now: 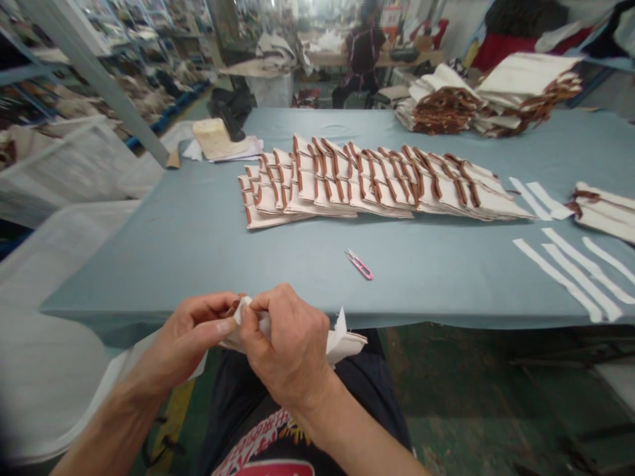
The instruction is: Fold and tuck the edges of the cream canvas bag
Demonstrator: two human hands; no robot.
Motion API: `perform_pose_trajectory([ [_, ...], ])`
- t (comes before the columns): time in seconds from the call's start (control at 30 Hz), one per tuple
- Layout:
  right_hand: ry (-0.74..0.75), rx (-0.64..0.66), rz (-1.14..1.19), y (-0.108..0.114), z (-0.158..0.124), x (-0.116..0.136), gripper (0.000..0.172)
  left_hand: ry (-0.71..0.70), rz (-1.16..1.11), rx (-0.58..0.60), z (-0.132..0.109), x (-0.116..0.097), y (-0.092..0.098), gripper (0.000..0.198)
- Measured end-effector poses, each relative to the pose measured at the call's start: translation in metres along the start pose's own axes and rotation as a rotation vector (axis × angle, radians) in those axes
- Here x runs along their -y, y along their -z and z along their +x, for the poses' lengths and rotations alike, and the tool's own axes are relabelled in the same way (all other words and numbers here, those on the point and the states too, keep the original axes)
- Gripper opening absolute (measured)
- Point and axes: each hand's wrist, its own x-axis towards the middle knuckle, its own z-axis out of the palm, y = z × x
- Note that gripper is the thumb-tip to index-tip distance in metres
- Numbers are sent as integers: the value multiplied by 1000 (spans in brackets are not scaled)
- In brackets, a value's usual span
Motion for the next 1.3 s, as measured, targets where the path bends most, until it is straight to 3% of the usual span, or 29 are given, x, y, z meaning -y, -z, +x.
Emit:
perform_pose_trajectory([
  [0.3,-58,-5,10,-3,-1,2,17,1,243,-113,-4,-9,-15,25],
  [0.5,-345,158,172,1,3,5,23,-33,474,-265,-10,-6,-21,26],
  [0.8,-603,352,427,1,11,2,28,-197,618,-332,-10,-13,-32,23],
  [1.0,-713,487,663,1,19,1,27,-164,582,-306,-4,-18,-33,25],
  [1.17,-639,484,781,3,30,9,32,-70,404,-232,1,-33,-18,21],
  [1.3,-654,572,840,18,36,10,26,-41,374,-227,0,-54,-11,20],
])
